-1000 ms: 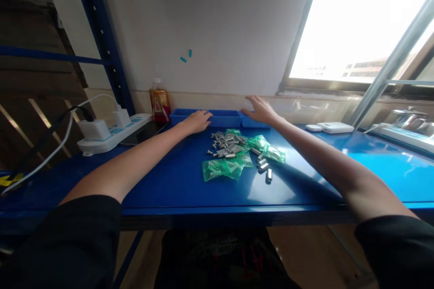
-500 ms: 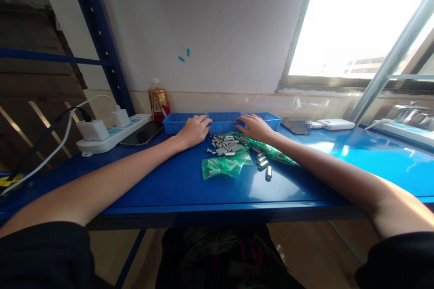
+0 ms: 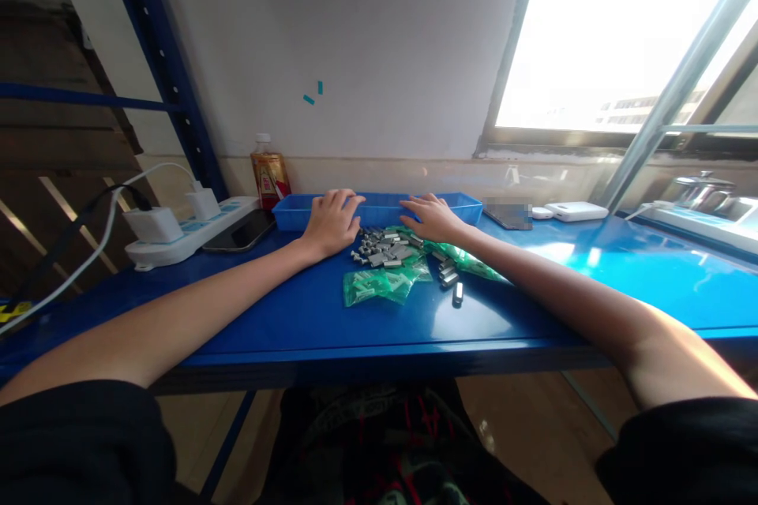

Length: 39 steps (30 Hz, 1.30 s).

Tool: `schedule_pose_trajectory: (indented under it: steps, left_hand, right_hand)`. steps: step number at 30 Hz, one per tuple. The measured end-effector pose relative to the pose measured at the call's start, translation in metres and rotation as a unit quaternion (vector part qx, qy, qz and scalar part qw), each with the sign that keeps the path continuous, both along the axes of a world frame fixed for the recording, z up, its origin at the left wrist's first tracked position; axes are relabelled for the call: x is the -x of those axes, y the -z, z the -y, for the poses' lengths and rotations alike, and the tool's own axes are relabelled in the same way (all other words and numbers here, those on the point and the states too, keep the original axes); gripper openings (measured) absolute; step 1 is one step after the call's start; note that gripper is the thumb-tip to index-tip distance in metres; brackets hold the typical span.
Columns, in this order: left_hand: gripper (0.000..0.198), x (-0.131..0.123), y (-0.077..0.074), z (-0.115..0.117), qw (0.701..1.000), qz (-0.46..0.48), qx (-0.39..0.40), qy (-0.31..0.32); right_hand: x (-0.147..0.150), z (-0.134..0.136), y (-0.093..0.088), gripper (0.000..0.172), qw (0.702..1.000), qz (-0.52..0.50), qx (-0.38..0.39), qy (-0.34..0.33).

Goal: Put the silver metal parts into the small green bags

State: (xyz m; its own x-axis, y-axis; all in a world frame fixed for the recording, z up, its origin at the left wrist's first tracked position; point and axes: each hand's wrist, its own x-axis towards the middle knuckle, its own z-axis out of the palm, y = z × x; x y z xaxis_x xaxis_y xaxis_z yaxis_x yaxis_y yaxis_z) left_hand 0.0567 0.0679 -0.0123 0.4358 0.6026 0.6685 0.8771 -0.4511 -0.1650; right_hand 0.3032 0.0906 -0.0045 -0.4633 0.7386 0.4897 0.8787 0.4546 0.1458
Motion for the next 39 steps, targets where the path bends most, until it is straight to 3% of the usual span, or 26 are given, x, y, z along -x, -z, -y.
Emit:
schedule_pose_trajectory:
  steps: [2, 6, 14, 20, 24, 28, 39]
  left_hand:
    - [0.041, 0.002, 0.002, -0.003, 0.999, 0.007, 0.023, -0.036]
    - [0.033, 0.008, 0.003, -0.012, 0.997, 0.002, 0.073, -0.016]
    - [0.029, 0.010, 0.004, -0.011, 0.998, 0.020, 0.052, 0.002]
    - [0.029, 0.005, 0.001, 0.003, 0.999, 0.020, -0.022, 0.017]
    - [0.028, 0.003, 0.001, 0.002, 0.994, -0.045, 0.074, 0.064]
    - [0.027, 0.002, 0.003, -0.008, 0.988, -0.058, 0.137, 0.041]
    - [0.024, -0.004, 0.003, -0.006, 0.991, -0.024, 0.104, 0.078]
  right_hand:
    - [0.001, -0.002, 0.001, 0.040, 1.000, -0.010, -0.010, -0.006]
    - [0.003, 0.000, 0.001, 0.031, 0.999, -0.025, -0.042, -0.022]
    - [0.004, 0.008, -0.002, 0.032, 0.998, -0.005, -0.057, -0.026]
    - [0.005, 0.009, 0.000, 0.035, 0.998, 0.015, -0.054, -0.008]
    - [0.005, 0.011, 0.000, 0.037, 0.998, 0.031, -0.053, -0.003]
    - [0.006, 0.012, -0.001, 0.036, 0.998, 0.036, -0.051, -0.002]
    - [0.006, 0.011, 0.001, 0.034, 0.998, 0.039, -0.055, -0.001]
